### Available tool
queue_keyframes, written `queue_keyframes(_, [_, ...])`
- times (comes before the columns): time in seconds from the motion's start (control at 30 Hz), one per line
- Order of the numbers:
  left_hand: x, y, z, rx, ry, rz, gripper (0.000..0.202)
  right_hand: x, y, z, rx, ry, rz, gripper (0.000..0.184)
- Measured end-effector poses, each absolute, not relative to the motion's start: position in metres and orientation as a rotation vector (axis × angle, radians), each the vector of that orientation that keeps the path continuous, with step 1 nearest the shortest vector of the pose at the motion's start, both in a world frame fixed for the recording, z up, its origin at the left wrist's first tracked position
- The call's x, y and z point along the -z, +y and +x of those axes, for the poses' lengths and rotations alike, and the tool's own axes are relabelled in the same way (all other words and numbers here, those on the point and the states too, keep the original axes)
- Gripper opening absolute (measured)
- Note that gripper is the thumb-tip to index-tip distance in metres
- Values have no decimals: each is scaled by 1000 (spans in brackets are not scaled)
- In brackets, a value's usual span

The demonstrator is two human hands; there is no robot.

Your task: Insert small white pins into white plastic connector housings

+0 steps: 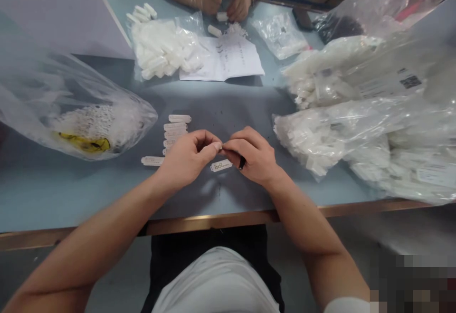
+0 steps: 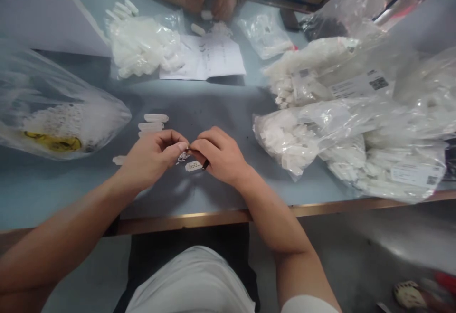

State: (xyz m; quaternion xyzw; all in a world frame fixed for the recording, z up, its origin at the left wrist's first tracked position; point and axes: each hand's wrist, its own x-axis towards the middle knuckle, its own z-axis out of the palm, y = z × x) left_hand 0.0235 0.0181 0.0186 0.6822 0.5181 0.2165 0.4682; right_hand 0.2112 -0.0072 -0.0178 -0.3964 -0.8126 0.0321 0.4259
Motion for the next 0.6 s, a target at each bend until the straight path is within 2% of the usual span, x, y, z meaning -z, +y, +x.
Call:
queue_keyframes(0.27, [-13,13,24,-561,1239,1456,20,22,-9,209,-22,-2031,-928,15])
queue_keyframes(0.4, [-12,14,20,-556,1171,1472,23,18,-12,211,-78,-2080,-1002,15])
queue_keyframes(0.5, [-6,15,15,-505,1178,1712,24,13,-12,219,-182,-2164,-1075,15])
queue_keyframes(0.6, [5,12,11,-453,1159,2205,25,10,-10,232,-299,-2340,-1072,17])
